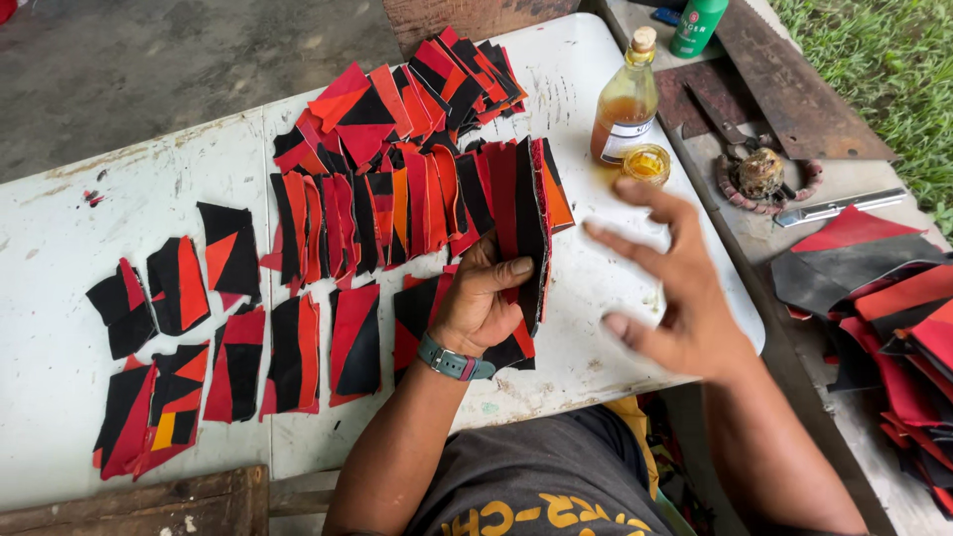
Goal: The person repeatedly picks up red and black leather pieces, applies a yellow paste from a small jar to the edges, and presses the pieces together. They handle the pieces one at a time, aligning edges and stacking them on the table.
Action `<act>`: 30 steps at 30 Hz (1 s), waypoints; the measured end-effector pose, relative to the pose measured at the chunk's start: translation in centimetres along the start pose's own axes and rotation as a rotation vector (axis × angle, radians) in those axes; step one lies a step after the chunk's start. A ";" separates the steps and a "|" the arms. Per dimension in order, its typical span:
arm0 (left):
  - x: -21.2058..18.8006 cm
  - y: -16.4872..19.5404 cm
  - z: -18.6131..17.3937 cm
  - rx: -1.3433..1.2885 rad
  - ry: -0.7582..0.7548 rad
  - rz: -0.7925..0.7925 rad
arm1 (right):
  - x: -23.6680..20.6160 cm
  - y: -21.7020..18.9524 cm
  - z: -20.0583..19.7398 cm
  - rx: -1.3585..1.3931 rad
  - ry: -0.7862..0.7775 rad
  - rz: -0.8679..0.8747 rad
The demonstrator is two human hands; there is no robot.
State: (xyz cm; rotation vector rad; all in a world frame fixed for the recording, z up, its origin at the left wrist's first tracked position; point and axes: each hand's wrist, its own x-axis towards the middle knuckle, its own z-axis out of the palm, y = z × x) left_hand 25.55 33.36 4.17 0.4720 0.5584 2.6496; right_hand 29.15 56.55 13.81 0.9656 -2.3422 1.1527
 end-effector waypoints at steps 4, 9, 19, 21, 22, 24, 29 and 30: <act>-0.5 -0.2 0.8 0.033 -0.007 0.007 | -0.1 -2.7 0.9 -0.095 -0.032 -0.031; -0.6 0.5 1.0 0.038 0.042 0.034 | 0.0 -3.8 1.3 0.031 -0.045 -0.061; -0.6 0.7 0.4 0.047 0.042 0.056 | -1.8 -4.7 2.4 0.034 -0.037 -0.106; -0.6 0.9 0.4 0.042 0.031 0.064 | -2.6 -5.2 2.3 0.018 -0.064 -0.164; -0.7 1.0 0.4 0.039 0.035 0.067 | -3.1 -5.6 2.1 0.032 -0.056 -0.160; -0.9 1.1 0.5 0.033 0.024 0.073 | -3.7 -6.0 2.1 0.025 -0.014 -0.169; -1.5 1.0 1.2 0.015 -0.031 0.054 | -3.4 -5.7 3.2 -0.313 0.054 -0.211; -1.6 1.1 1.4 0.008 -0.091 0.060 | -3.1 -5.5 3.3 -0.362 0.075 -0.191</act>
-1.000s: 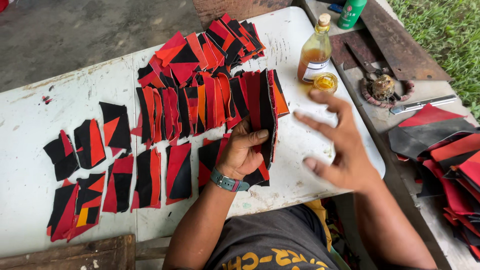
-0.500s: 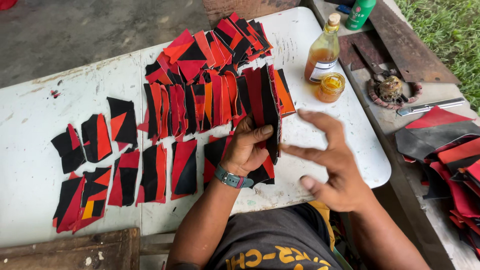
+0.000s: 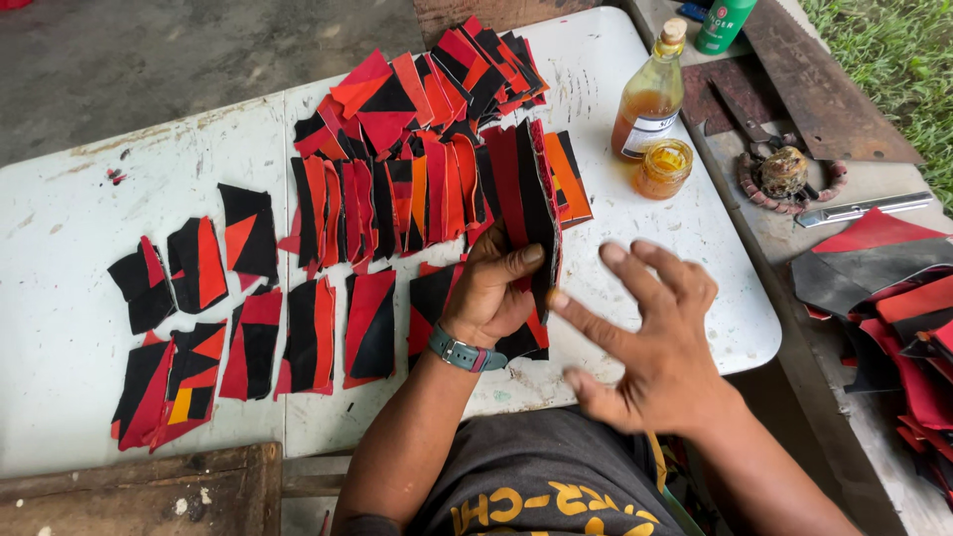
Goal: The person repeatedly picks up red and black leather pieces, applies a yellow paste from a small jar to the edges, and presses the pieces together. They handle the pieces one at a time, aligning edges and stacking them on the table.
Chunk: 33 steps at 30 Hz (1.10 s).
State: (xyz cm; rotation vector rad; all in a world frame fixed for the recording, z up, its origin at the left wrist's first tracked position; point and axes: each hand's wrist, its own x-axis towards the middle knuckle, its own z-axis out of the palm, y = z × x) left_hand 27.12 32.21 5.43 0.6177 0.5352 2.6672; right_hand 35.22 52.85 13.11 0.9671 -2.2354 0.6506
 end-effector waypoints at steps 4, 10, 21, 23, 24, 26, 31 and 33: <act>0.0 0.0 0.1 0.026 0.177 0.001 | 0.5 0.6 0.4 -0.064 0.073 -0.049; -0.5 -0.1 0.3 0.020 0.129 -0.001 | 0.3 0.7 0.1 -0.102 0.089 -0.055; -1.5 0.4 1.4 0.016 -0.002 -0.089 | 3.3 0.7 -1.2 -0.178 0.058 -0.009; -1.5 0.4 1.1 0.013 -0.006 -0.088 | 3.4 0.5 -1.3 -0.036 0.081 0.015; -1.5 0.4 1.0 0.016 0.026 -0.090 | 3.3 0.5 -1.3 0.022 0.050 0.008; -1.7 0.3 0.8 0.020 0.048 -0.096 | 3.1 0.4 -1.4 0.135 -0.018 0.007; -1.5 0.2 0.4 0.022 -0.021 -0.089 | 2.6 0.7 -1.3 0.279 -0.023 0.082; -1.4 0.2 0.3 0.016 0.027 -0.067 | 2.5 0.6 -1.1 0.340 -0.032 0.104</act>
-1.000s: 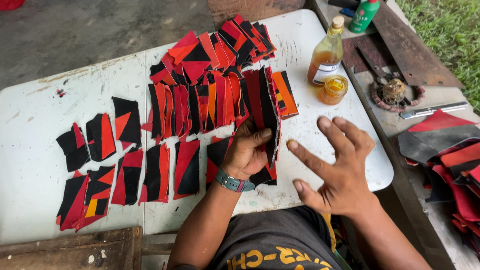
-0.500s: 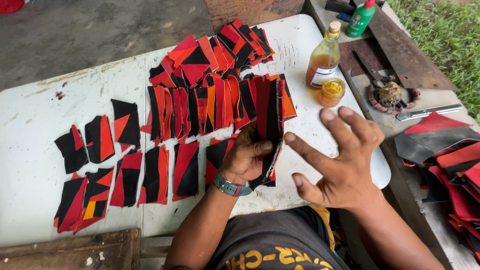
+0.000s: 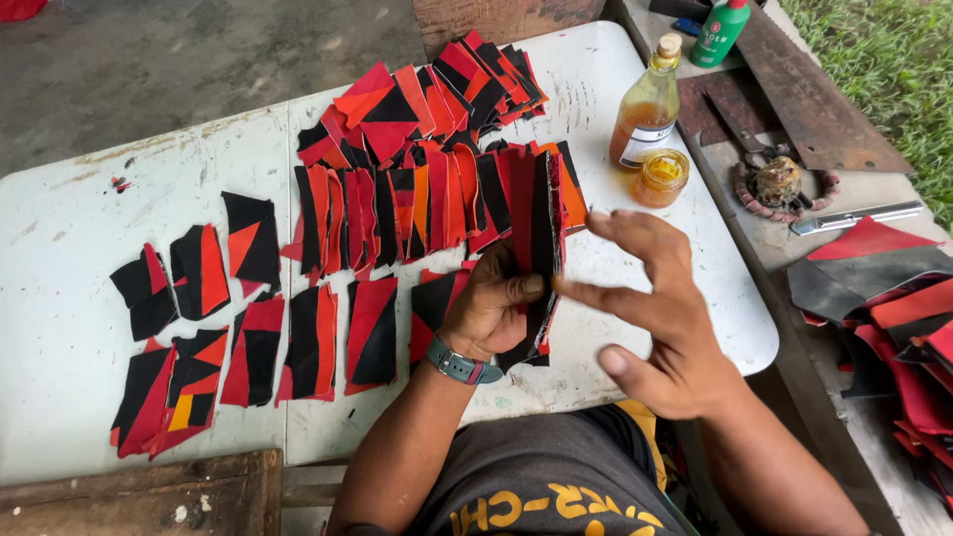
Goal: The person repeatedly picks up red and black leather pieces, applies a yellow paste from a small jar to the edges, and presses the pieces together. They handle the pieces one at a time, aligning edges and stacking them on the table.
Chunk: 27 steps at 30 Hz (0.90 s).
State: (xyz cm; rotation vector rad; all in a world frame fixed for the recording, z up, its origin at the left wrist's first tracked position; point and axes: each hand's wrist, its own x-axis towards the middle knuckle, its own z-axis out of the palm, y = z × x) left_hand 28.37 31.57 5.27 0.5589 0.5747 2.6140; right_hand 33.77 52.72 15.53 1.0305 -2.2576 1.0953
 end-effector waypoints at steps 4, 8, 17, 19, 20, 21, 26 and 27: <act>0.3 0.1 -0.1 0.017 0.007 0.038 | -0.4 -0.4 0.8 -0.009 0.012 -0.030; 0.5 0.2 -0.1 0.039 0.065 0.057 | -1.1 -0.6 1.0 -0.114 0.013 -0.056; 0.2 0.7 0.0 0.035 0.095 0.107 | -2.6 -2.5 2.2 -0.143 0.062 -0.151; -0.1 0.7 0.0 0.044 0.040 0.100 | -2.3 -1.9 2.7 -0.349 0.071 -0.124; -0.2 0.7 0.0 0.039 0.026 0.081 | -2.0 -1.4 2.8 -0.457 0.079 -0.113; -0.4 0.7 0.0 0.032 0.014 0.062 | -1.9 -1.1 2.7 -0.455 0.115 -0.108; -1.2 1.1 0.3 0.035 0.003 -0.028 | -0.2 0.1 1.6 -0.516 0.116 -0.186; -1.3 1.1 0.4 0.042 -0.021 -0.026 | 0.2 0.2 1.3 -0.485 0.140 -0.152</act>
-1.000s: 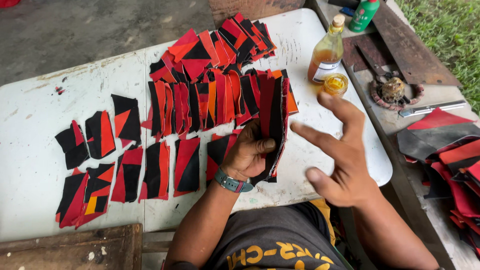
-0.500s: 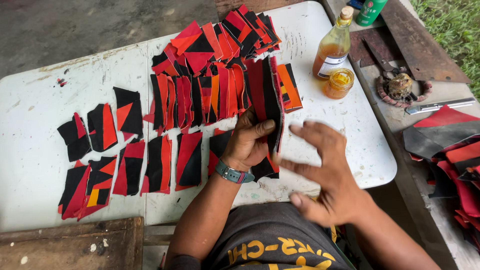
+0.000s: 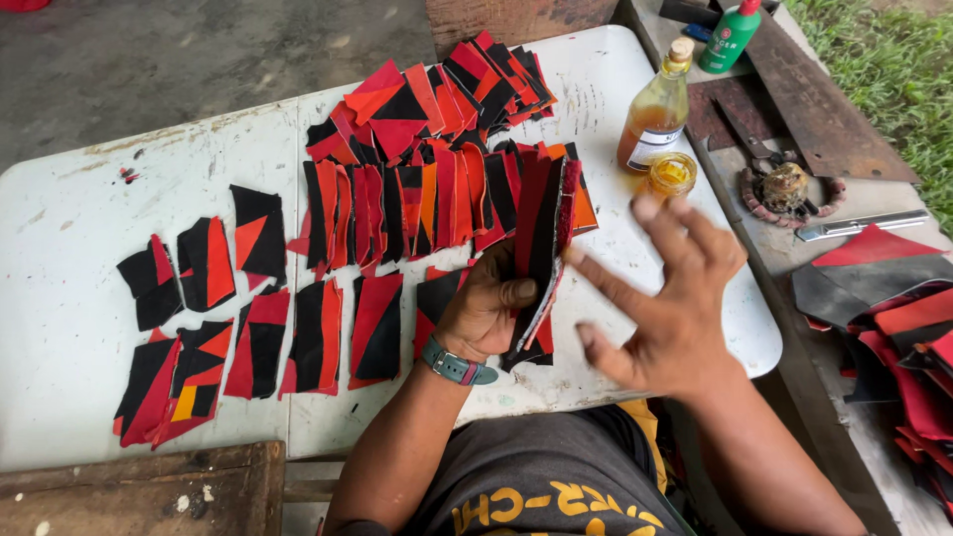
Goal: The person repeatedly picks up red and black leather pieces, applies a yellow paste from a small jar to the edges, and presses the pieces together. They handle the pieces one at a time, aligning edges and stacking them on the table.
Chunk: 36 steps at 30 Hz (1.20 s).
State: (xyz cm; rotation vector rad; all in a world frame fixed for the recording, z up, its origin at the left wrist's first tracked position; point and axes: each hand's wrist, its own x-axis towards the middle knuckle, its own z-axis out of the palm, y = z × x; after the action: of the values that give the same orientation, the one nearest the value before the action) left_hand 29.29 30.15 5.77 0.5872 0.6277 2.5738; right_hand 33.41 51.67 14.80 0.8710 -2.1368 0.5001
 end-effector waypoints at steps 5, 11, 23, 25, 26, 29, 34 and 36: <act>0.0 0.1 0.7 0.005 -0.001 -0.036 | 0.7 -0.4 -0.1 0.248 -0.012 -0.050; -0.5 0.0 0.6 0.011 -0.031 -0.101 | 0.2 0.4 -0.6 0.110 -0.022 0.004; -0.5 0.1 1.6 0.259 0.077 0.014 | 0.5 3.7 -0.6 0.391 0.184 0.154; -0.4 0.2 1.5 0.473 0.194 0.115 | -0.9 4.5 0.2 0.493 0.252 0.211; -0.4 0.2 1.2 0.530 0.235 0.146 | -1.6 4.7 0.7 0.537 0.283 0.237; -1.2 0.6 0.0 0.622 0.367 0.210 | -3.9 4.3 1.8 0.656 0.221 0.399; -4.3 4.1 -3.1 0.538 0.440 0.285 | -6.2 4.7 4.2 0.725 0.111 0.449; -6.2 7.4 -4.4 0.667 0.520 0.387 | -7.5 5.7 5.6 0.686 0.027 0.536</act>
State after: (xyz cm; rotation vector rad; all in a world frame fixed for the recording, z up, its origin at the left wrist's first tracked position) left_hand 30.00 19.69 4.11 0.2270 1.7361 2.8651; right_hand 30.11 55.46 5.12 0.6067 -2.1826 1.5693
